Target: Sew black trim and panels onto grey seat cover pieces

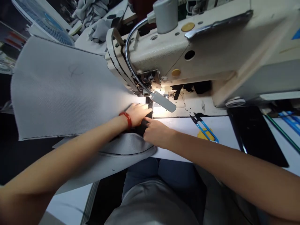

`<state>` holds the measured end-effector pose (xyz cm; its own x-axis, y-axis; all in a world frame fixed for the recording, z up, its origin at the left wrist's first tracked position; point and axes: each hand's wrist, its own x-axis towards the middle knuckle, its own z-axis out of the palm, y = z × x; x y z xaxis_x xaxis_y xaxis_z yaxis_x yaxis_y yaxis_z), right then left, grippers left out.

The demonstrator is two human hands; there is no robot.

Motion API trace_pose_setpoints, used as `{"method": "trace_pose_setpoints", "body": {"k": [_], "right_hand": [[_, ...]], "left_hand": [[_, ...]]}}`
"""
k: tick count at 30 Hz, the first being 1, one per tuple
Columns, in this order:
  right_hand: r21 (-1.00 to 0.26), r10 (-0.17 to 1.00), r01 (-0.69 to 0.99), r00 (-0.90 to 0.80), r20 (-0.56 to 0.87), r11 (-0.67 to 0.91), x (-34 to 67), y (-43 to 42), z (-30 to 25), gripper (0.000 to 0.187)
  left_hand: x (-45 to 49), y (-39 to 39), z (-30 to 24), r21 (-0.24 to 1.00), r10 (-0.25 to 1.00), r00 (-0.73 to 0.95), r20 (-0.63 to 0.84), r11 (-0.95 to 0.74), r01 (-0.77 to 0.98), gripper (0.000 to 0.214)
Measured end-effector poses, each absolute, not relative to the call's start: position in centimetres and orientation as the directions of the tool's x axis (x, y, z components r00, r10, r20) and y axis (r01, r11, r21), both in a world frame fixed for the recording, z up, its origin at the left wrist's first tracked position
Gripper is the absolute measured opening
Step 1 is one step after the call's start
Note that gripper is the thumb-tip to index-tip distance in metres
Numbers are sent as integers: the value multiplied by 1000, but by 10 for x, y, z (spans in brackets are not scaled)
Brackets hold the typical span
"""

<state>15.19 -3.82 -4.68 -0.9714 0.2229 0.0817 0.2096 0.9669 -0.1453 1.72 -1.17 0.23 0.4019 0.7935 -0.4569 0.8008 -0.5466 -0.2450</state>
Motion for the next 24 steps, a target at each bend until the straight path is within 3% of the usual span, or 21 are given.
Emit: {"method": "trace_pose_setpoints", "body": {"k": [4,6,8,14,24], "right_hand": [[-9,120,125,-928,354,992,157,-48,-71,33],[21,138,174,-843,519,985,160,-51,-83,34],[30,166,229,-785,597,973,160,-54,-90,33],[32,253,350,-734,630,936,154,-53,-84,30],[72,333,448,-754,566,891,148,-30,-91,36]], "left_hand": [[20,-45,-1,-281,911,347,-224,-401,872,31],[18,-50,-4,-255,907,339,-250,-399,880,30],[15,-46,-4,-235,872,372,-319,-452,860,29],[8,-25,2,-209,768,482,-422,-600,772,21],[17,-6,4,-243,780,451,-433,-583,775,24]]}}
